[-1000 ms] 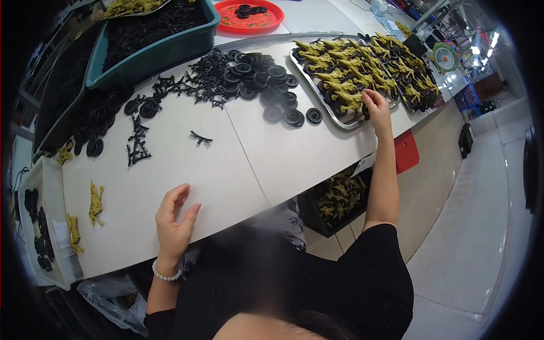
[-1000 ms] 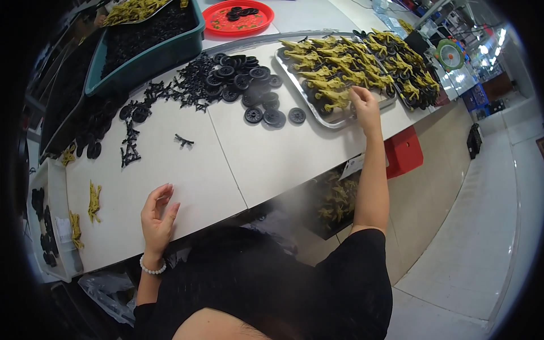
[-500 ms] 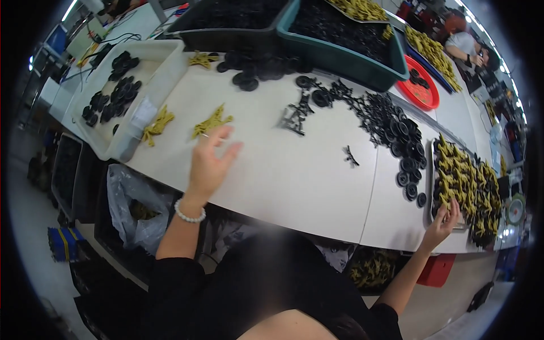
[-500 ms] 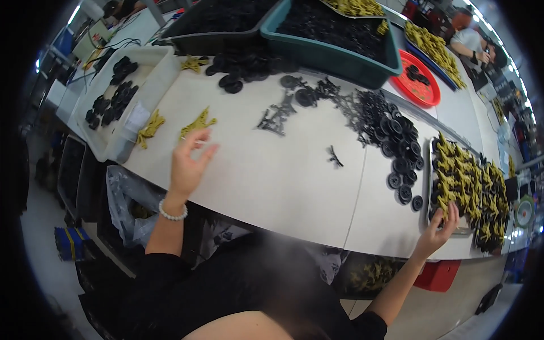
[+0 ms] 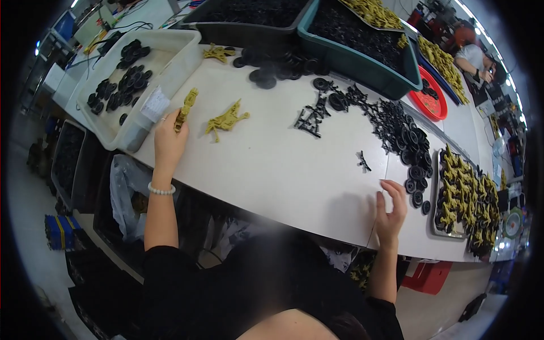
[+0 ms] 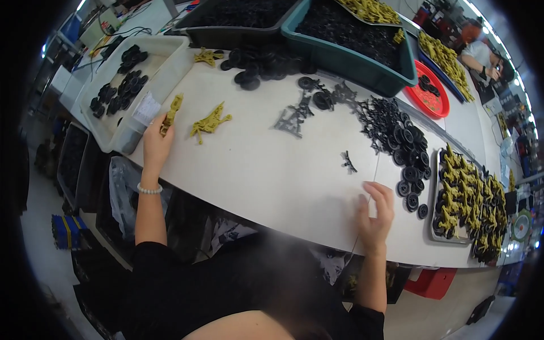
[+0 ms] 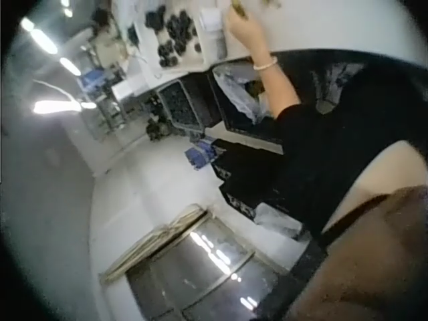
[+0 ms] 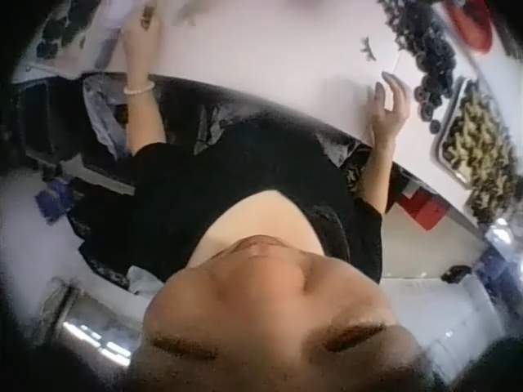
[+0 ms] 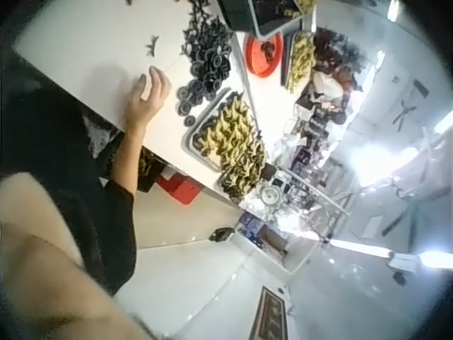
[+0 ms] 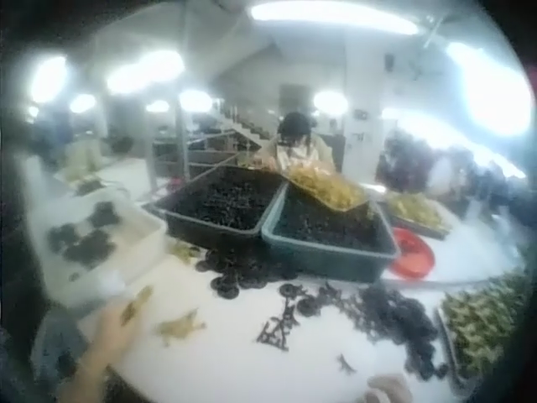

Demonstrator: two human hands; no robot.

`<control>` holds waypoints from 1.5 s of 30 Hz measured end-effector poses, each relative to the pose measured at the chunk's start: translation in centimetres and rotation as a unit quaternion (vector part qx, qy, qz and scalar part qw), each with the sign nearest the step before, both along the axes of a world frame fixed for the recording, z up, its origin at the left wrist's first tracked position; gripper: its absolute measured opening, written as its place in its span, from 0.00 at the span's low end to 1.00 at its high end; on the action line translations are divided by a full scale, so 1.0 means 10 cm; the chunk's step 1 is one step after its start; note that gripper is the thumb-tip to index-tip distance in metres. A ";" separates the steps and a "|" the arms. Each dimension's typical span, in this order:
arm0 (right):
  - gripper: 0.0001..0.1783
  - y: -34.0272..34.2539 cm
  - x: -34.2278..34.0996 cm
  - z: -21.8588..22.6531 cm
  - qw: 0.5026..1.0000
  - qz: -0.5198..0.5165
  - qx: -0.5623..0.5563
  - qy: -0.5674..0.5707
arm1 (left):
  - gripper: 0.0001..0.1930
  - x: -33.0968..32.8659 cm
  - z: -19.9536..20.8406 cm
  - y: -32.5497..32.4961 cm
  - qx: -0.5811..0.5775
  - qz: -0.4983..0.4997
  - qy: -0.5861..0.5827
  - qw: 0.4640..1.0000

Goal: The person assembles small plastic toy motorcycles by hand, attaching toy wheels and engine parts to the toy motorcycle bodies.

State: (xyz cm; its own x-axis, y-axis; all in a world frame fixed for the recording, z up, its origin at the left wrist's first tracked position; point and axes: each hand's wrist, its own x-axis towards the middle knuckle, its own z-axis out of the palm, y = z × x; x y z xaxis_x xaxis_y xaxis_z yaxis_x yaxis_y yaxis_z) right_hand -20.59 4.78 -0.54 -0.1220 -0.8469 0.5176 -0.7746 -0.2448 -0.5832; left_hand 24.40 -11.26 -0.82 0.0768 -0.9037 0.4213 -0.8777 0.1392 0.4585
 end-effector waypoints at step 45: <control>0.08 0.03 0.14 -0.08 0.982 0.037 -0.037 -0.184 | 0.07 -1.97 0.28 0.59 0.147 -0.332 0.287 0.886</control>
State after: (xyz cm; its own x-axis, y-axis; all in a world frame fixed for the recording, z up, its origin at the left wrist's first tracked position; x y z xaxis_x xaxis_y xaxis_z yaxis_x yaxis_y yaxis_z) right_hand -19.21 5.07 -1.37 -0.2518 -0.8218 0.5111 -0.4939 -0.3450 -0.7981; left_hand 4.70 -5.32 1.98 -0.3878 -0.8942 0.2238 -0.2574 0.3382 0.9052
